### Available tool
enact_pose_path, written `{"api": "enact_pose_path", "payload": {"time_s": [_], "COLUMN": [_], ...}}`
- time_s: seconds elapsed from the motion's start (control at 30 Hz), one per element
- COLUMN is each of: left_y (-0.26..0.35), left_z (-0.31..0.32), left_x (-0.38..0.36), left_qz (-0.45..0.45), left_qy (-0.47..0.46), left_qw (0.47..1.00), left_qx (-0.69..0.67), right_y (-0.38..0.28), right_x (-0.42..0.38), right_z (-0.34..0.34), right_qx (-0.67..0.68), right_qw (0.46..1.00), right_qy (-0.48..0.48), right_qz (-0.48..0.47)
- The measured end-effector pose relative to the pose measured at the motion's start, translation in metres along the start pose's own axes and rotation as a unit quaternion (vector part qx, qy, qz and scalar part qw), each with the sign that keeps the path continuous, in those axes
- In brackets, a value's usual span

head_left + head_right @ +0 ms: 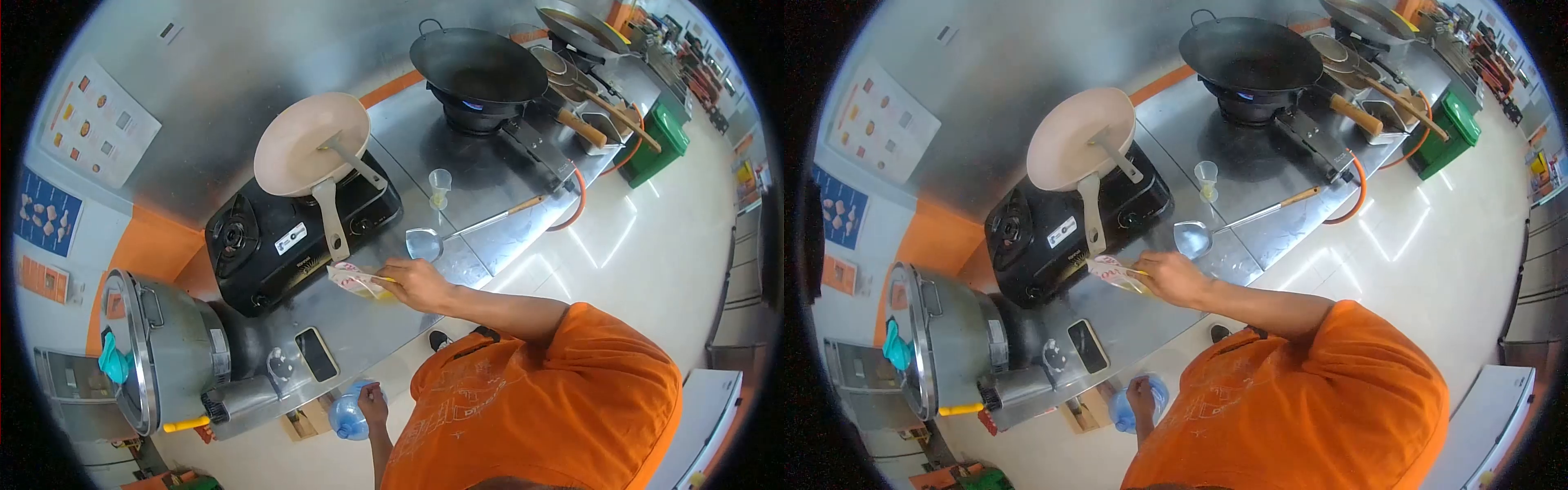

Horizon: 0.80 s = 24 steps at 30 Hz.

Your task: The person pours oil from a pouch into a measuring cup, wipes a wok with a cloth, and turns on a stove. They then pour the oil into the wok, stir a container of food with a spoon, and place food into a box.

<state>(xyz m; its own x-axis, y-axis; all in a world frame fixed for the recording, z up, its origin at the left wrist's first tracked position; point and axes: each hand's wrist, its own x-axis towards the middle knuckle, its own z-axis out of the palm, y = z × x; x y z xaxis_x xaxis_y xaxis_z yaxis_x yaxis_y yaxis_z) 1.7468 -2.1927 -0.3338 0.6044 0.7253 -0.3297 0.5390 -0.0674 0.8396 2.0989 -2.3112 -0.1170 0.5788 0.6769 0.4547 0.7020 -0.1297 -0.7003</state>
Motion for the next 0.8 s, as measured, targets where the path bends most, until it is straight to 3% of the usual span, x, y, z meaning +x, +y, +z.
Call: {"api": "enact_pose_path", "payload": {"time_s": [0.13,0.2,0.33,0.4,0.43,0.5,0.53,0.6,0.63,0.7,0.73,0.8], "left_y": [0.023,0.050,0.108,0.136,0.150,0.179,0.201,0.243,0.252,0.269,0.286,0.335], "left_z": [0.000,0.001,0.011,0.012,0.013,0.016,0.017,0.015,0.010,-0.001,-0.001,0.014], "left_x": [-0.001,-0.002,0.005,0.007,0.007,0.006,0.003,-0.008,-0.014,-0.022,-0.024,-0.020], "left_qz": [0.012,0.010,0.018,0.143,0.144,0.173,0.172,0.242,0.241,0.384,0.383,0.557], "left_qy": [0.013,-0.021,-0.012,0.029,0.027,0.146,0.145,0.214,0.213,0.176,0.176,0.080], "left_qw": [1.000,0.984,0.958,0.961,0.961,0.959,0.960,0.935,0.935,0.897,0.897,0.826], "left_qx": [-0.009,-0.175,-0.286,-0.234,-0.234,-0.168,-0.168,-0.150,-0.150,-0.127,-0.129,0.009], "right_y": [-0.005,-0.009,-0.016,-0.019,-0.019,-0.019,-0.019,-0.024,-0.028,-0.040,-0.050,-0.071], "right_x": [0.006,0.009,0.015,0.018,0.020,0.022,0.024,0.029,0.026,0.014,0.009,0.000], "right_z": [0.003,-0.001,-0.005,-0.008,-0.009,-0.013,-0.017,-0.028,-0.035,-0.056,-0.074,-0.119], "right_qx": [-0.020,-0.039,-0.046,-0.042,-0.043,-0.040,-0.040,-0.047,-0.047,-0.021,-0.023,0.254], "right_qw": [1.000,0.998,0.997,0.995,0.995,0.993,0.992,0.987,0.987,0.998,0.998,0.942], "right_qy": [-0.005,-0.042,-0.043,-0.059,-0.058,-0.079,-0.079,-0.123,-0.123,-0.023,-0.025,-0.176], "right_qz": [0.016,0.037,0.051,0.067,0.068,0.083,0.084,0.093,0.095,0.045,0.045,0.131]}}
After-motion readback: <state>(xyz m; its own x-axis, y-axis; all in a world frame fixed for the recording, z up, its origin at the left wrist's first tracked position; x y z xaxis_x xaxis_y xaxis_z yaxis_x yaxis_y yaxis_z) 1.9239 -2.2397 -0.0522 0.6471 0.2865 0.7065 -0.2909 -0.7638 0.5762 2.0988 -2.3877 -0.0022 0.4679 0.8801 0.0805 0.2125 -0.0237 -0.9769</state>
